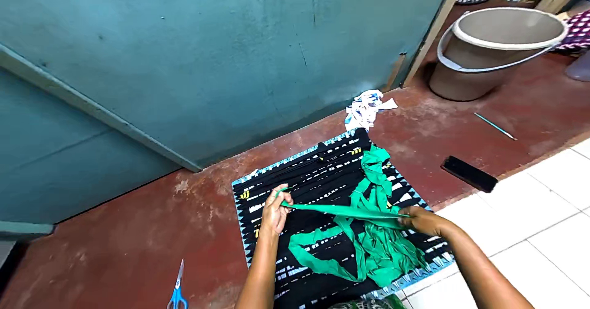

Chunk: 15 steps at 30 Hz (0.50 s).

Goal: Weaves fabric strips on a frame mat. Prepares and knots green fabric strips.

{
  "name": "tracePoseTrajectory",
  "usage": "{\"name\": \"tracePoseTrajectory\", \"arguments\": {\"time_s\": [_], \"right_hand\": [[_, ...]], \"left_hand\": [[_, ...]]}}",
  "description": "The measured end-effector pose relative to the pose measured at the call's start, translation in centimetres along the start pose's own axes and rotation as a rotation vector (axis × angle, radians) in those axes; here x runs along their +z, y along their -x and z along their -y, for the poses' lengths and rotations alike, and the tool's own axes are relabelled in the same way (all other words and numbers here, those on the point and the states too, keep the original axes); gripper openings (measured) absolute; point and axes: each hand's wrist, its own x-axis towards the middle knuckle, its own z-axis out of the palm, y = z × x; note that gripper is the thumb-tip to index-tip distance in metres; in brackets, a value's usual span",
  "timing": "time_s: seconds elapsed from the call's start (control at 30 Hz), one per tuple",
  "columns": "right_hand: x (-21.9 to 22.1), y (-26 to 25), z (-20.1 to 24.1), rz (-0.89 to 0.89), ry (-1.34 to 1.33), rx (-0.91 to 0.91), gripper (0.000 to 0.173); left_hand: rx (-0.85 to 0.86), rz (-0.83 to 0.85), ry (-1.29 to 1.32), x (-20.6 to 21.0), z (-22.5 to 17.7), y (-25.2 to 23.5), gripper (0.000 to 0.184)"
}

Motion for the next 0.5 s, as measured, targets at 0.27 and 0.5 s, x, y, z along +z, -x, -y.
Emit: {"name": "tracePoseTrajectory", "arguments": {"time_s": [0.27, 0.5], "right_hand": [[3.4, -1.7, 11.1, -0.232, 0.104, -0.506, 0.041], [5.7, -8.0, 19.0, -0.627, 0.238, -1.11, 0.051]], "left_hand": [[0.035, 0.065, -0.151, 2.7, 1.7, 1.1, 0.026], [0.077, 0.156, 0.072, 4.3, -2.3, 1.9, 0.027]]}}
